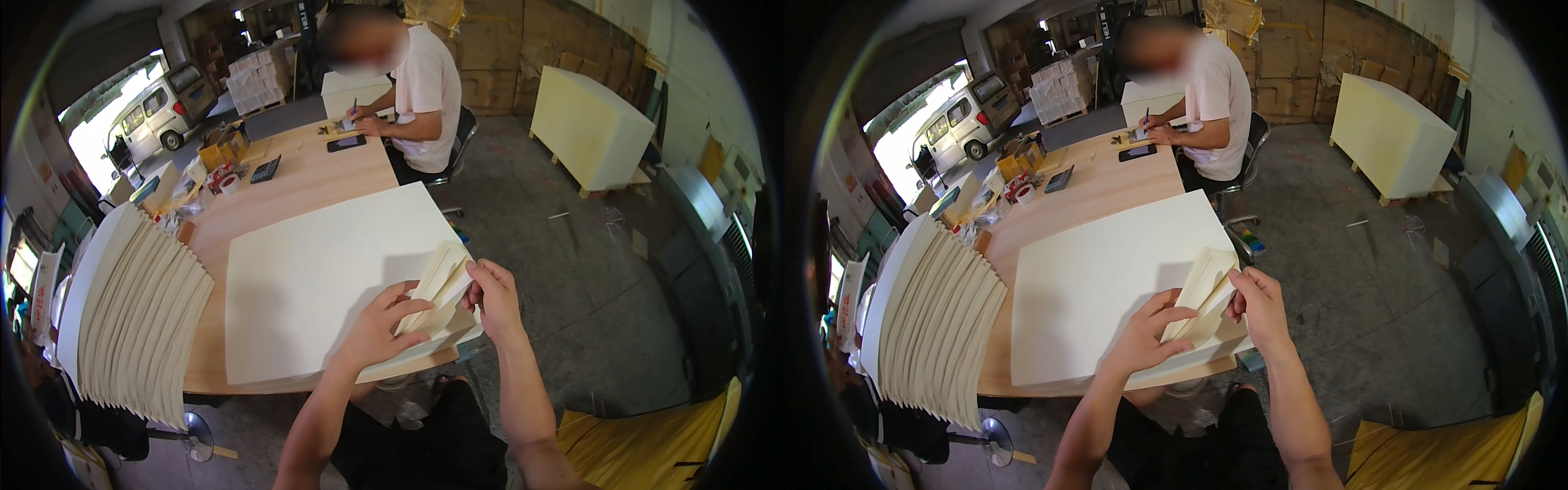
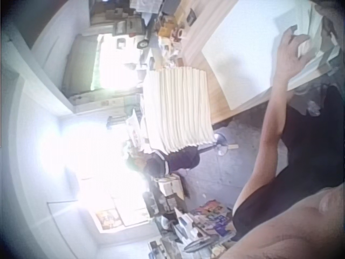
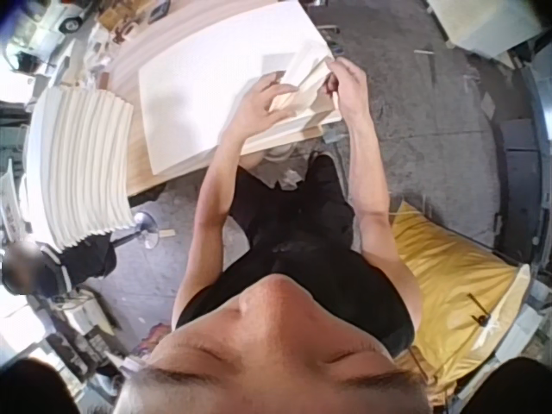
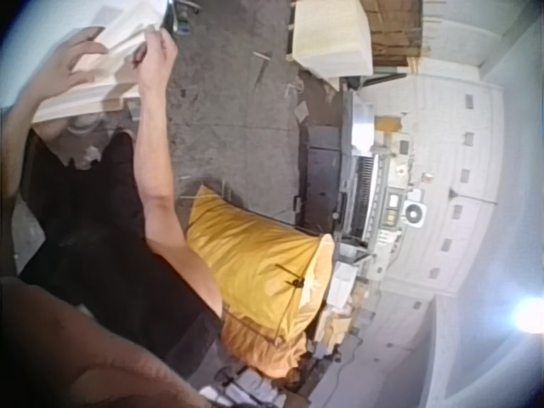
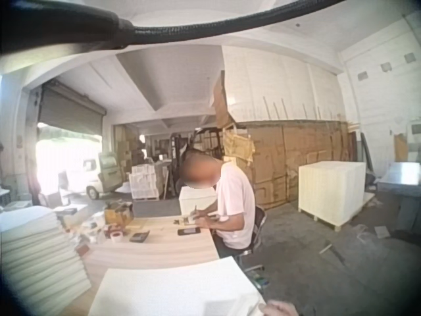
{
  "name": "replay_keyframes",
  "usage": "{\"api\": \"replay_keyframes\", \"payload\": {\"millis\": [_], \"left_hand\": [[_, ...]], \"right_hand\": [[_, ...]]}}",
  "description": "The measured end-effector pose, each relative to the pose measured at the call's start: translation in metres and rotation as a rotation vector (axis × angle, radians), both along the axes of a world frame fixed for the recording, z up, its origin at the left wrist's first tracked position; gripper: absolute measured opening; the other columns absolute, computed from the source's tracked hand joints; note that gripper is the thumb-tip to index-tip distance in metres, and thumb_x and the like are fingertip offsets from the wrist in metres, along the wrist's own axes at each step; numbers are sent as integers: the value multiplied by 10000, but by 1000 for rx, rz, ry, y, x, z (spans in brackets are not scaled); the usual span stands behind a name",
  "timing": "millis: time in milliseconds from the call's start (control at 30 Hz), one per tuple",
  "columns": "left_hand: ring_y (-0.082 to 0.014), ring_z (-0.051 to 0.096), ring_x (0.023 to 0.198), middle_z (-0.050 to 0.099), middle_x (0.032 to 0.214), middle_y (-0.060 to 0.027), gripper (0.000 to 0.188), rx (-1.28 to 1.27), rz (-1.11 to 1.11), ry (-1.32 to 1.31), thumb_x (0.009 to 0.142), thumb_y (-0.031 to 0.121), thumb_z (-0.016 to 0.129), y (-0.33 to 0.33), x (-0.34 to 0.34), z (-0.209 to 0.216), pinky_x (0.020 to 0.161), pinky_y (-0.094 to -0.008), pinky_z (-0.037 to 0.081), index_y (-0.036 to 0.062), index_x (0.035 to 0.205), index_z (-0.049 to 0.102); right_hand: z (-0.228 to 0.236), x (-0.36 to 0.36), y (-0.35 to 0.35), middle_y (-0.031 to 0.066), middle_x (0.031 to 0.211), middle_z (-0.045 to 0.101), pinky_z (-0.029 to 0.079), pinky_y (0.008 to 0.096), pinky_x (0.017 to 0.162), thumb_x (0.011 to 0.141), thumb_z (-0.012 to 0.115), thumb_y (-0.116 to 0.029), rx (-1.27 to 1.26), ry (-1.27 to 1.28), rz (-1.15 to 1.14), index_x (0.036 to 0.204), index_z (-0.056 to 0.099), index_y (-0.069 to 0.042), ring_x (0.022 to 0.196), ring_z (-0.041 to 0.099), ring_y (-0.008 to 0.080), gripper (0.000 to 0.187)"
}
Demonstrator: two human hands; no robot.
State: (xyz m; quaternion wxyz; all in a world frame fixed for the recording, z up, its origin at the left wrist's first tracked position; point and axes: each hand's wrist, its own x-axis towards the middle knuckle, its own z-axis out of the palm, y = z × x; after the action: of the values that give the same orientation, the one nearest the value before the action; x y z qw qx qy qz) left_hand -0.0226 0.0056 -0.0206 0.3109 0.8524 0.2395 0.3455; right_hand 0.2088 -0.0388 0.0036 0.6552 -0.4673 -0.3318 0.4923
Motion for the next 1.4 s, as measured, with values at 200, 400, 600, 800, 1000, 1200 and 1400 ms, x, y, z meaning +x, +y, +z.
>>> {"api": "replay_keyframes", "payload": {"millis": [200, 400, 600, 800, 1000, 1200, 1400], "left_hand": [[-323, 623, 1244, 604, 1400, -115, 535, -105, 17, -23, 808, 249, 904, 4, -2, -5, 1035, -402, 535, 201, 1311, 730], [-328, 625, 1253, 609, 1400, -120, 554, -187, 53, 17, 797, 268, 913, 2, -3, -2, 1025, -403, 541, 209, 1317, 729], [-329, 630, 1235, 562, 1478, -106, 554, 218, 0, 242, 854, 309, 836, -8, 3, 10, 1019, -433, 556, 274, 1388, 693], [-301, 691, 1117, 660, 1379, -85, 567, 426, 56, 197, 854, 275, 816, -2, 9, -1, 998, -444, 565, 150, 1388, 672], [-297, 698, 1118, 727, 1252, -76, 507, 400, 98, 190, 863, 269, 809, 7, 15, -9, 1036, -439, 561, 117, 1333, 693], [-305, 672, 1184, 682, 1330, -90, 559, 395, 95, 192, 919, 287, 760, 5, 12, -13, 991, -430, 576, 128, 1435, 616], [-318, 684, 1139, 622, 1410, -117, 528, 303, 77, 173, 983, 173, 674, 3, 8, -8, 898, -426, 601, 234, 1496, 568]], "right_hand": [[-4, 3, -7, -22, 622, 521, 389, 272, 500, 1062, 637, -291, 28, -13, -9, 713, 504, -103, 559, 536, 92, 418], [-45, -10, -43, 83, 849, 635, 474, 418, 713, 935, 730, -228, 431, -1066, -702, 831, 572, -60, 804, 625, 260, 253], [-63, -17, -51, 125, 1236, 684, 238, 556, 1211, 812, 751, -271, 354, -1259, 111, 1147, 757, -121, 1338, 536, 343, 367], [-55, -16, -50, 106, 1281, 694, 194, 541, 1245, 810, 738, -235, 266, -1098, 162, 1122, 782, -93, 1339, 524, 369, 346], [-50, -15, -45, 127, 1149, 715, 434, 457, 1098, 871, 724, -144, 338, -989, 52, 1059, 750, -61, 1171, 633, 306, 208], [-43, 32, -64, 174, 918, 683, 515, 466, 695, 933, 765, -203, -122, -1283, -329, 859, 591, -12, 838, 682, 347, 269], [-2, 27, -39, 161, 690, 611, 490, 430, 595, 965, 764, -320, -211, -1062, -85, 831, 547, -6, 606, 628, 325, 405]]}}
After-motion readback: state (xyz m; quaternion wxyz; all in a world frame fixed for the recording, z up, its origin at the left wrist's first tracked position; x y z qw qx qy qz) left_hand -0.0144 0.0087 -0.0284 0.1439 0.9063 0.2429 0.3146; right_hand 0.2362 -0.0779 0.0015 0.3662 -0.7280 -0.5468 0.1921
